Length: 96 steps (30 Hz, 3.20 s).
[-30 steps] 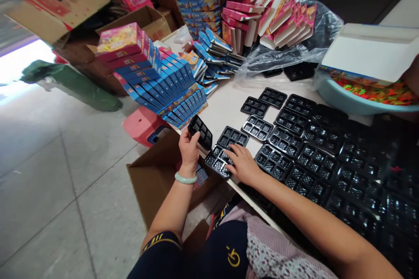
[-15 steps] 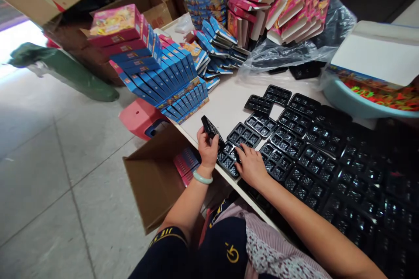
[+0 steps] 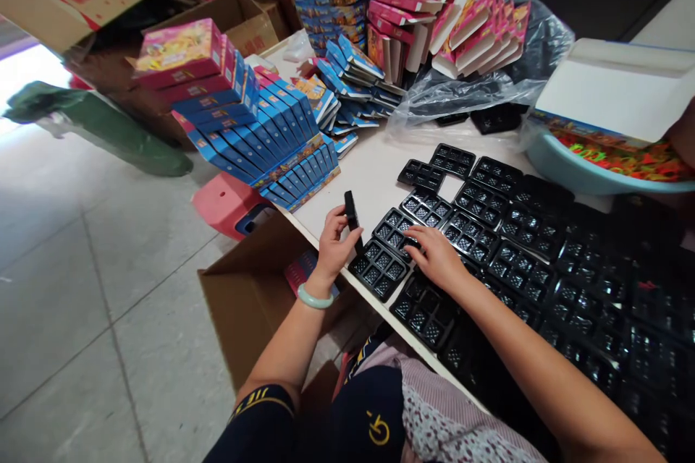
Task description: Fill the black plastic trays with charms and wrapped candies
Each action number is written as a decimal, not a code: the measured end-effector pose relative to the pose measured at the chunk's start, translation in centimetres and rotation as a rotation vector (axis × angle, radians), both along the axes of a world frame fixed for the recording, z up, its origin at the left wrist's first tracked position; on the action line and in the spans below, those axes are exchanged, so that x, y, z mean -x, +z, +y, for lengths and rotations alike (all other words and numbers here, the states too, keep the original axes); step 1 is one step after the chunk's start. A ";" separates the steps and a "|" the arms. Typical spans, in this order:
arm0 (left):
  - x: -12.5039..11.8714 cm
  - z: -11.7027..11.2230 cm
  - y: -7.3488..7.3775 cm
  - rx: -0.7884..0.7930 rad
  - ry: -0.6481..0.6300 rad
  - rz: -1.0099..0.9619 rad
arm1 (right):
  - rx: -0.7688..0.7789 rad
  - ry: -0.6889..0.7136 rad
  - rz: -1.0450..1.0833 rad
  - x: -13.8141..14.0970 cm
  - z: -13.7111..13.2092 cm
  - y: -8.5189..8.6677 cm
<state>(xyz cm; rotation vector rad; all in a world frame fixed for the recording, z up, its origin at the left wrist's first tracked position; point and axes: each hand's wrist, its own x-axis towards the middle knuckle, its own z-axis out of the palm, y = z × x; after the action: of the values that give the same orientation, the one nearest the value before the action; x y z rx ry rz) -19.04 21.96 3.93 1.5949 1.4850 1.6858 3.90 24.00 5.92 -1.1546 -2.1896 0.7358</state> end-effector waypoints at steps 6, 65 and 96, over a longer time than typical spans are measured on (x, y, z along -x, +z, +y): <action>-3.8 0.8 3.1 0.005 -0.312 0.262 | 0.164 -0.054 0.506 1.7 0.4 2.0; 1.3 0.4 2.2 0.238 -0.352 -0.064 | 0.819 -0.073 0.884 8.9 0.4 -0.2; 7.9 -2.0 0.2 0.133 -0.348 0.979 | -0.086 0.195 -0.582 12.9 7.7 -0.6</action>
<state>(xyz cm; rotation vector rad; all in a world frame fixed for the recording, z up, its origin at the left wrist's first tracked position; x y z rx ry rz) -26.91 19.94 4.10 2.5759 1.4923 0.5734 -9.01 31.70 5.35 -1.2330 -2.8144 0.4023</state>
